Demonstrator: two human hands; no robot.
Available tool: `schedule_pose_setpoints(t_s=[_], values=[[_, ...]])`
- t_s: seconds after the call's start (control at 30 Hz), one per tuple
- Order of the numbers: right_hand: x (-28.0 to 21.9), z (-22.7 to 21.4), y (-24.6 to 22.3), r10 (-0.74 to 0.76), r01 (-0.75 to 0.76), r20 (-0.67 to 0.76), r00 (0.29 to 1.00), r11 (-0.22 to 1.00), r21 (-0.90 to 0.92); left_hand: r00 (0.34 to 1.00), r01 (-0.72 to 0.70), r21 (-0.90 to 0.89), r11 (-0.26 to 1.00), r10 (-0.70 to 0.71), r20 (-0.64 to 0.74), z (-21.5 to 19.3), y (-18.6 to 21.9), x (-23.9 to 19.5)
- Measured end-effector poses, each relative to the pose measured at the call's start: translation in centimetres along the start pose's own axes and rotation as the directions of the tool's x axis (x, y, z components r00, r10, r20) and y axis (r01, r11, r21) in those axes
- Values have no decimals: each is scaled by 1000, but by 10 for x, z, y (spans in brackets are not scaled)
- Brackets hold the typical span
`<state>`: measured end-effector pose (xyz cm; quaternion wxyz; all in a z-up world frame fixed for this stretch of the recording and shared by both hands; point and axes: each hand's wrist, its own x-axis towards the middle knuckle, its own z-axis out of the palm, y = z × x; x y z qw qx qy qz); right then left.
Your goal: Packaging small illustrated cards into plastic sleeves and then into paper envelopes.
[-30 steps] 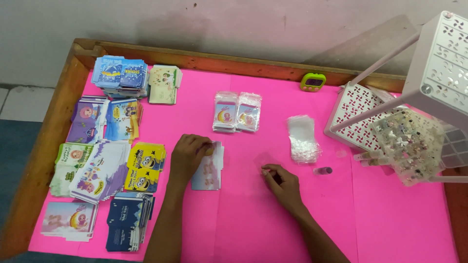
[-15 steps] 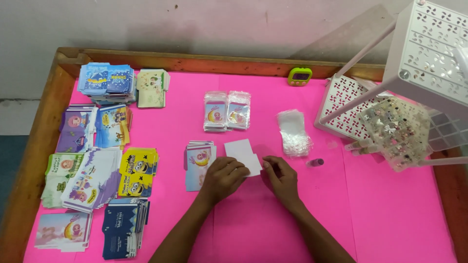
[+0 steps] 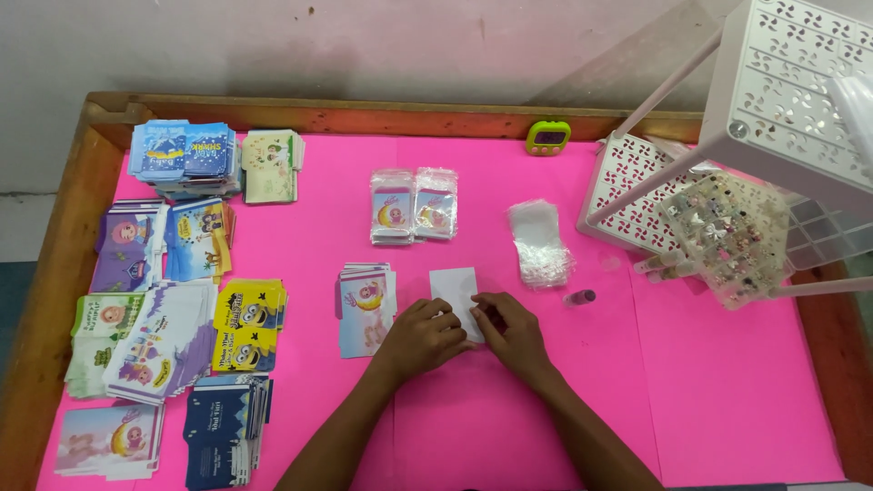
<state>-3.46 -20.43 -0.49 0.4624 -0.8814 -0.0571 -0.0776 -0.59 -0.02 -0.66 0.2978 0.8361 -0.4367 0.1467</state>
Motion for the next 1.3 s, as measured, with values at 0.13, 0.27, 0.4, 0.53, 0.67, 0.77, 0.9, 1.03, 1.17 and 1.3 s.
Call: schedule_pose_setpoints(t_s=[0.13, 0.27, 0.4, 0.53, 0.67, 0.77, 0.9, 1.03, 1.17, 1.3], values=[[1, 1, 7, -79, 83, 50, 996, 994, -70, 999, 29, -20, 999, -29, 21, -9, 2, 2], [1, 4, 10, -68, 68, -2, 998, 996, -53, 995, 102, 45, 994, -101, -11, -14, -6, 1], [-1, 5, 8, -87, 83, -49, 995, 994, -74, 987, 142, 81, 987, -148, 64, -7, -14, -6], [-2, -9, 3, -171, 156, -162, 972, 982, -103, 987, 146, 124, 981, -152, 46, -3, -11, -5], [-4, -28, 28, -385, 238, -563, 731, 917, -319, 963, 262, 202, 944, -269, 11, 2, -1, -2], [-6, -45, 17, -198, 63, -678, 708, 974, -219, 949, 311, 225, 923, -314, -25, 6, 4, 2], [-14, -49, 17, 153, -138, -596, 788, 988, 70, 929, 367, 225, 903, -367, -41, 13, 10, 3], [-15, -49, 20, 352, -264, -545, 761, 936, 234, 931, 364, 185, 913, -364, -38, 11, 10, 4], [-19, -38, 10, 306, -202, -517, 800, 948, 247, 946, 323, 166, 932, -317, -61, -5, 5, 7], [-30, -24, -22, 262, -256, -240, 935, 965, 56, 949, 313, 184, 932, -302, -87, 7, 0, -1]])
